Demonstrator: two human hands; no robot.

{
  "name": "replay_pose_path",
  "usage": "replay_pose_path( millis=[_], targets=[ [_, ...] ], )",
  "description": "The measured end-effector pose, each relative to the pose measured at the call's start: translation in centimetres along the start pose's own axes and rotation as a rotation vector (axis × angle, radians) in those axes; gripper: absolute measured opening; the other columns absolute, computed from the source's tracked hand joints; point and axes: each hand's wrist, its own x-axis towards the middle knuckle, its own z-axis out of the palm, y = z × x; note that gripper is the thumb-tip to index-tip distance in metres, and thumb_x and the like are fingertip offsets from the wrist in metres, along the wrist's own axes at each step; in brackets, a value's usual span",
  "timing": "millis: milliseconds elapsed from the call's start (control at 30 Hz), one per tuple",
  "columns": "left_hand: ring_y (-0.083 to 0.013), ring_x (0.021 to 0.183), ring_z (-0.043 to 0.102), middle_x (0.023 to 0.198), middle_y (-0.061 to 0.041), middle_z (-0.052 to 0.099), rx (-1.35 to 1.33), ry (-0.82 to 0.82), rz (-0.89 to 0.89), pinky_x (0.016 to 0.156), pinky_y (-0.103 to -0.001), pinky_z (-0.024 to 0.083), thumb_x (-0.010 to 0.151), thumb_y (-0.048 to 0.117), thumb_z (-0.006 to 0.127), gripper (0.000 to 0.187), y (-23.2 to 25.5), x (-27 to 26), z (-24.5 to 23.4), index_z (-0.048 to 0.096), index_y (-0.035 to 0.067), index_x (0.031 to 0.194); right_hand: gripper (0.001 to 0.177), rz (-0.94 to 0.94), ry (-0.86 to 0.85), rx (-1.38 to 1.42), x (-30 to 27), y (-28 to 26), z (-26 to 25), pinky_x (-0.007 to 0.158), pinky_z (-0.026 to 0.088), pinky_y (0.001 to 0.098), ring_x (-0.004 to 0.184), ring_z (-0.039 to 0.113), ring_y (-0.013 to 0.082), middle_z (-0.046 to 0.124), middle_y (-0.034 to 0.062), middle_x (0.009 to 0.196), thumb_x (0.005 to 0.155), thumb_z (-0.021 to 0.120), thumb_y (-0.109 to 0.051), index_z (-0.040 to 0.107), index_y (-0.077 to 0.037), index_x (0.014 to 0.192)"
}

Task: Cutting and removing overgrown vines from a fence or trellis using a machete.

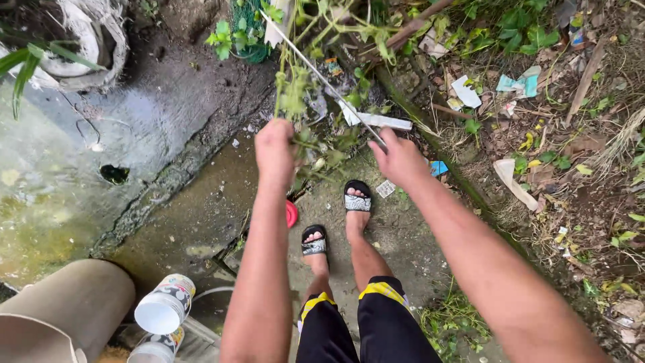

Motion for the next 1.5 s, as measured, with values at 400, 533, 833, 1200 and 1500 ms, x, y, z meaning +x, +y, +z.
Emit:
replay_pose_path(
  millis=[400,533,833,1200,1500],
  targets=[
    [-0.0146,0.063,0.058,0.070,-0.006,0.062,0.587,0.174,-0.018,0.061,-0.033,0.047,0.097,0.032,0.057,0.031,-6.2,-11.5,-7.5,0.069,0.004,0.103,0.027,0.064,0.036,0.142,-3.2,-5.4,-0.9,0.052,0.054,0.0487,0.062,0.072,0.0345,0.068,0.0159,0.069,0.103,0.062,-0.033,0.052,-0.008,0.102],
    [-0.0172,0.076,0.066,0.081,-0.011,0.068,0.689,0.107,0.008,0.072,-0.036,0.052,0.094,0.038,0.071,0.041,-9.0,-13.6,-6.7,0.072,0.003,0.114,0.023,-0.021,0.139,0.060,-4.2,-5.1,-4.4,0.054,0.052,0.0473,0.062,0.070,0.0344,0.067,0.0159,0.068,0.102,0.066,-0.030,0.057,-0.009,0.103],
    [-0.0282,0.097,0.069,0.122,-0.013,0.061,0.766,0.333,0.566,0.074,-0.039,0.058,0.084,0.028,0.086,0.032,-1.3,-2.0,4.7,0.078,0.018,0.113,0.023,-0.158,0.336,0.074,-6.2,-3.0,-7.4,0.060,0.051,0.0375,0.062,0.066,0.0249,0.062,0.0104,0.071,0.105,0.068,-0.025,0.060,-0.004,0.104],
    [-0.0171,0.063,0.065,0.077,-0.005,0.076,0.664,-0.031,0.145,0.059,-0.032,0.049,0.108,0.041,0.055,0.040,-4.9,15.7,13.6,0.075,0.008,0.096,0.022,-0.027,0.368,0.114,-6.4,0.4,-4.3,0.061,0.052,0.0381,0.063,0.067,0.0288,0.062,0.0129,0.070,0.105,0.069,-0.022,0.060,-0.003,0.102],
    [-0.0235,0.054,0.058,0.062,-0.013,0.061,0.672,0.043,0.318,0.053,-0.041,0.047,0.108,0.033,0.050,0.039,-2.8,5.0,5.6,0.066,0.004,0.088,0.031,0.071,0.175,0.035,-0.2,1.0,-3.7,0.059,0.053,0.0524,0.071,0.069,0.0446,0.069,0.0205,0.076,0.103,0.064,-0.037,0.056,-0.007,0.101]
  ],
)
